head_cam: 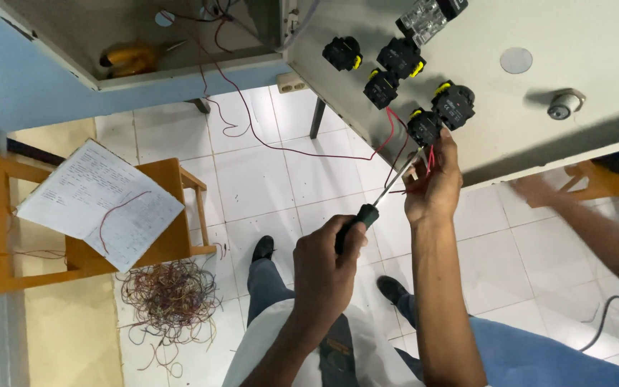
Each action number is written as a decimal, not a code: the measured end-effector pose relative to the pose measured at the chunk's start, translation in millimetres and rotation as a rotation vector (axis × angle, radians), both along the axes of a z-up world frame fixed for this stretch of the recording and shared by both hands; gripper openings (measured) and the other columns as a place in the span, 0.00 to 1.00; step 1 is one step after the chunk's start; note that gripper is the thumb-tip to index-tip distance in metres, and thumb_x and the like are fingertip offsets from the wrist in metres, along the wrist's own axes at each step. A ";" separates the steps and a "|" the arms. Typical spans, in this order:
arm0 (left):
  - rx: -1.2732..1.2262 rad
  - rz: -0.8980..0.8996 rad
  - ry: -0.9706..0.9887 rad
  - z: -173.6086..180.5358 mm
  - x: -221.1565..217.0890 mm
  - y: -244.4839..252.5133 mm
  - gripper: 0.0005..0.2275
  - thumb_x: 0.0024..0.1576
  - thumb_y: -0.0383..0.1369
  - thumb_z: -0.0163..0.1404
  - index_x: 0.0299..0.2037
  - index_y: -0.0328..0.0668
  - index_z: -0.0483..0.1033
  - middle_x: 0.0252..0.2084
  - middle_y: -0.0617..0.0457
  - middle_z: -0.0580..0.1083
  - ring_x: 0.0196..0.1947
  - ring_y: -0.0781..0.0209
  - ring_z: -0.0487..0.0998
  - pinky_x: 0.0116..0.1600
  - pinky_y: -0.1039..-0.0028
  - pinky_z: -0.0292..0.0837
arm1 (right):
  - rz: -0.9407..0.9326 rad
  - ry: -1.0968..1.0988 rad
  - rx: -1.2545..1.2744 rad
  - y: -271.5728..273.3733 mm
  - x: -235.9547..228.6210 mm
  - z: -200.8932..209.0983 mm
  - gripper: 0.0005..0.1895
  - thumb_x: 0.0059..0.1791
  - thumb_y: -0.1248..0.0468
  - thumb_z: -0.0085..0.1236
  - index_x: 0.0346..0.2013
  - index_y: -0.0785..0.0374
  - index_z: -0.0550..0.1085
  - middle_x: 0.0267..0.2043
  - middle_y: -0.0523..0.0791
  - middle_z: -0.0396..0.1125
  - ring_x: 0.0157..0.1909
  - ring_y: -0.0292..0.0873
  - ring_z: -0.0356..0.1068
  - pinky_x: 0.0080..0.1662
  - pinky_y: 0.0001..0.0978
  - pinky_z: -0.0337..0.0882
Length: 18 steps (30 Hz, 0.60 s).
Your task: Connecting electrical wires to components on a control panel using a screwdriver
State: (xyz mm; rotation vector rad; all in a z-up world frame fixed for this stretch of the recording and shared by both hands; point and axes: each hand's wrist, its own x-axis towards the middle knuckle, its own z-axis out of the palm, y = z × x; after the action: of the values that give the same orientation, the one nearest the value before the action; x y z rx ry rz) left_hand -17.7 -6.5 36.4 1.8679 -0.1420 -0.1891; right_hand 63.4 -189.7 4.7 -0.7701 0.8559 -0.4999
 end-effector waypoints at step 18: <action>-0.124 0.070 -0.062 -1.1 4.2 -3.3 0.11 0.62 0.36 0.49 0.38 0.37 0.80 0.24 0.45 0.79 0.21 0.58 0.80 0.26 0.74 0.76 | 0.081 -0.183 -0.210 -5.4 -25.5 -31.4 0.11 0.55 0.56 0.55 0.47 0.57 0.76 0.41 0.41 0.74 0.22 0.30 0.61 0.28 0.15 0.57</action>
State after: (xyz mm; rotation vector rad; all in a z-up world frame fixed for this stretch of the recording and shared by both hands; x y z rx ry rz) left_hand -13.5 -9.8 35.3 1.7529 -0.1282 -0.0727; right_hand 37.9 -195.1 -26.6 -0.9323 0.6055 -0.5846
